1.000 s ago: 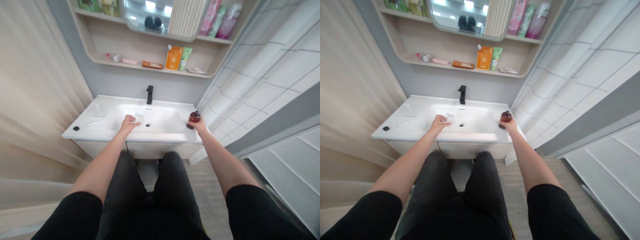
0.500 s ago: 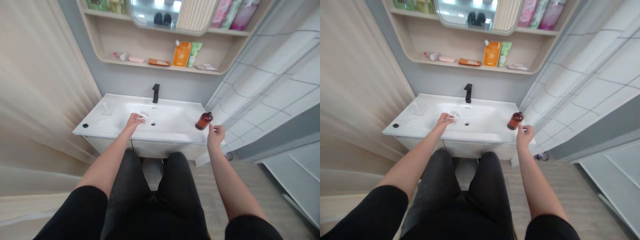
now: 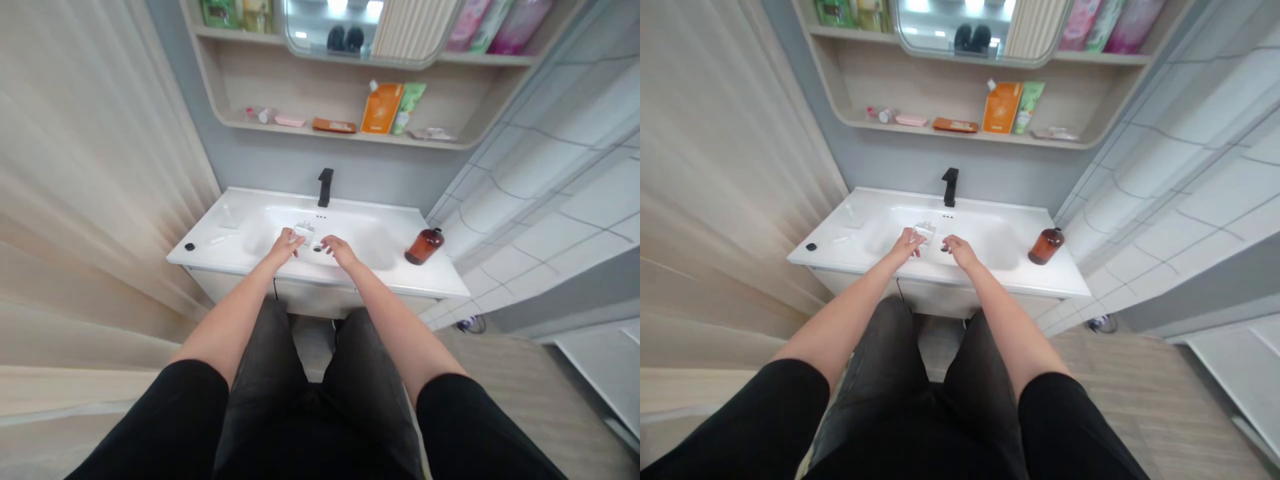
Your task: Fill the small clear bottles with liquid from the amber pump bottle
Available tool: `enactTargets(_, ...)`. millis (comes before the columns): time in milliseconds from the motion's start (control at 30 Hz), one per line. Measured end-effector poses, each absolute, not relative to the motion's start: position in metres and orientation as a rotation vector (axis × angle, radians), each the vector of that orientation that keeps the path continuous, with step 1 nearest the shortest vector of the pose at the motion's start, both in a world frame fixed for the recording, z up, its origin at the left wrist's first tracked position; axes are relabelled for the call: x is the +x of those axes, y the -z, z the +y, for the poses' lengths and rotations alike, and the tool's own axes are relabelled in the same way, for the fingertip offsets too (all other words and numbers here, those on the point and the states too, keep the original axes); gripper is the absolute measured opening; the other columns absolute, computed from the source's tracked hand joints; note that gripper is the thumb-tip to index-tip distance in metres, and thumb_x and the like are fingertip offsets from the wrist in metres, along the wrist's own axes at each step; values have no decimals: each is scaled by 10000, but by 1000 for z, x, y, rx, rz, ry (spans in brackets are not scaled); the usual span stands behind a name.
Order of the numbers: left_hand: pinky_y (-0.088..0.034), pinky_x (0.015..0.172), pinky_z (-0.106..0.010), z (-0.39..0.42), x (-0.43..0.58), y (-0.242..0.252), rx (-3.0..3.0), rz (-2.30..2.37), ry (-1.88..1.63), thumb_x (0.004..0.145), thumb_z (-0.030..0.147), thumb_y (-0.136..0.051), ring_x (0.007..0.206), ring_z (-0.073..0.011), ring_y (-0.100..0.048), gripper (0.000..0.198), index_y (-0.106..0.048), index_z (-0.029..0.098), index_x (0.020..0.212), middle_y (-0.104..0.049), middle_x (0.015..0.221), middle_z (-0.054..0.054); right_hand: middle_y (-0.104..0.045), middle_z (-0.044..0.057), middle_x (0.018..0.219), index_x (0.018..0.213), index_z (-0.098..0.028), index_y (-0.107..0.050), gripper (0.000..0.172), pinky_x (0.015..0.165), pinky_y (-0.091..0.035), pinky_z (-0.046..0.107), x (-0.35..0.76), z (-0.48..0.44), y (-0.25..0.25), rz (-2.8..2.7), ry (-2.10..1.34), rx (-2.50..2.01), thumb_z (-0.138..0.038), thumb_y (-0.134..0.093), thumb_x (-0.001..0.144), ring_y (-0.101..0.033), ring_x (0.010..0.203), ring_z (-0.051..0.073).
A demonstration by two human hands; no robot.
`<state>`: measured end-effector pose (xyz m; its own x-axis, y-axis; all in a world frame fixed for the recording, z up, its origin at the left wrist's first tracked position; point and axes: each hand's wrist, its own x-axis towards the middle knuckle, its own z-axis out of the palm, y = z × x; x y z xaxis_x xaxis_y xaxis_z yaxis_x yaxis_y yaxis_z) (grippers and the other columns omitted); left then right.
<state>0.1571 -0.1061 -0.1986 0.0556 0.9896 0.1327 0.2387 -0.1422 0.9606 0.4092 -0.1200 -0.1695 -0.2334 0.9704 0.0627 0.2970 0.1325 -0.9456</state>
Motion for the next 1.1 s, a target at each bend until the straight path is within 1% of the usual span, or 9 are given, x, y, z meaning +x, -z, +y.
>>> enactTargets(100,-523,649,-340,-106,158,201,1534,1260,-1155,925,625,-756,598,-140,-642,533,-481,249,1183,-723,1173,-64,-753,73,1361,1320,-303,-677,553,811,-589,356,388,-116,182,-1585,-1340,-1121,-645,-723,889,-731,1075,270)
enactTargets(167,-532,687,-353,-108,160,202,1579,1234,-1132,902,664,-782,620,-162,-650,567,-507,258,1186,-743,1123,-49,-726,76,1426,1365,-320,-636,635,838,-600,362,383,-117,188,-1595,-1366,-1049,-654,-795,849,-720,1165,289)
enactTargets(333,-536,797,-425,-115,164,201,1743,1242,-993,895,713,-792,694,-268,-683,546,-664,253,1158,-745,896,-47,-771,64,1185,1236,-282,-620,656,809,-593,351,388,-117,196,-1562,-1340,-993,-640,-885,755,-733,1075,277)
enactTargets(533,-559,807,-409,-116,161,193,1688,1188,-1158,1048,656,-485,811,-236,-704,493,-720,239,1168,-772,1198,-95,-751,31,1090,1103,-265,-577,532,681,-563,310,391,-117,199,-1386,-1344,-1055,-627,-805,787,-779,902,236)
enactTargets(700,-554,996,-440,-119,102,177,1834,1641,-1305,909,429,-697,975,-279,-704,283,-722,233,1112,-773,1215,-108,-733,28,1056,1080,-277,-501,536,570,-486,284,390,-118,197,-1389,-1258,-1155,-678,-725,804,-761,782,209)
enactTargets(800,-531,1089,-474,-126,49,164,1920,1871,-1184,865,346,-714,1001,-308,-706,322,-722,226,1164,-755,1251,-127,-711,13,1023,1085,-289,-456,543,546,-466,281,390,-117,196,-1385,-1233,-1159,-700,-686,813,-744,732,198)
enactTargets(900,-491,1169,-544,-132,3,150,1987,2117,-997,824,310,-727,1216,-415,-688,411,-719,214,1224,-709,1349,-186,-699,1,1014,1094,-293,-439,533,522,-444,276,388,-115,196,-1372,-1225,-1178,-674,-680,809,-727,684,187)
enactTargets(1000,-506,1127,-609,-133,-26,139,1971,2335,-677,765,329,-744,1267,-488,-673,519,-709,207,1268,-691,1371,-235,-701,-11,1008,1094,-292,-441,497,521,-446,265,387,-113,198,-1391,-1217,-1180,-624,-685,815,-725,671,174)
enactTargets(1100,-537,1062,-630,-129,-38,136,1935,2429,-396,712,390,-762,1218,-504,-695,547,-714,190,1219,-742,1217,-255,-702,-17,1027,1091,-289,-448,474,522,-454,259,387,-111,200,-1396,-1201,-1197,-604,-688,829,-725,657,161)
